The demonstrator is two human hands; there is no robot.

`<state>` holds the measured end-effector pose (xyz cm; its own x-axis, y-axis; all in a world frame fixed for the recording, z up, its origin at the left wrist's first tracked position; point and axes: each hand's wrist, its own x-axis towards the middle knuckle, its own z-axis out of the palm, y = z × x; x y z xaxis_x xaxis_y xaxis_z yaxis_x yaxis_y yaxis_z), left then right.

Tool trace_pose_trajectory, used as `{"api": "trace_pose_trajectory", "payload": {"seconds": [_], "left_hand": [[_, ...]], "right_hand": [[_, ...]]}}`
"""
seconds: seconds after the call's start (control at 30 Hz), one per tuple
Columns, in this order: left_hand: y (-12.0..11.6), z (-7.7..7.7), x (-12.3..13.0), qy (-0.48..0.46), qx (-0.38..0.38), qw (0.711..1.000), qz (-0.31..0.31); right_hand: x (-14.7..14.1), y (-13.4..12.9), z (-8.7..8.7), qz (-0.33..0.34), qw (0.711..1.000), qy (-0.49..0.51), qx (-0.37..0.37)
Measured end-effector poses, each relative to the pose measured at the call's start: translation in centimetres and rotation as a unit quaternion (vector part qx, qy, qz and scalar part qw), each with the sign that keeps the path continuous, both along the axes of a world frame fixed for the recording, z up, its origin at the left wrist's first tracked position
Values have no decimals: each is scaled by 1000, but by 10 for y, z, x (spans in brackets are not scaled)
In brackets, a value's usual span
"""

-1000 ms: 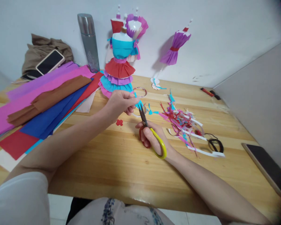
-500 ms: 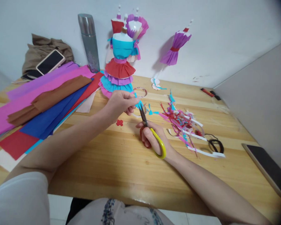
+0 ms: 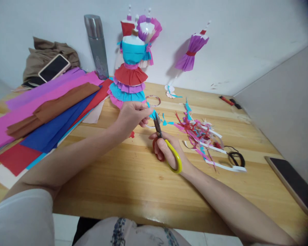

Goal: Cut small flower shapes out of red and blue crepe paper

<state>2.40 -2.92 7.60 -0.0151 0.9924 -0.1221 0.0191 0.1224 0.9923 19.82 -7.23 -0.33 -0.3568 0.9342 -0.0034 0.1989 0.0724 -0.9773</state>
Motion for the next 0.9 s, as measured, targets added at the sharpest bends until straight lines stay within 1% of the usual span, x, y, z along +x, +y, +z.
{"api": "trace_pose_trajectory", "payload": {"seconds": [0.2,0.53,0.7,0.9], "left_hand": [[-1,0,1,-20,-10,1000,-3],[1,-4,-1,-18,-10,1000,-2],[1,-2,-2,-16,-11,1000,1],[0,1,-1,-24,-12,1000,3]], "right_hand": [[-2,0,1,6,1000,7,0],[-1,0,2,-4,1000,-15,8],[-1,0,3,-12,999,-17,25],[0,0,4,-19,999,-32,20]]}}
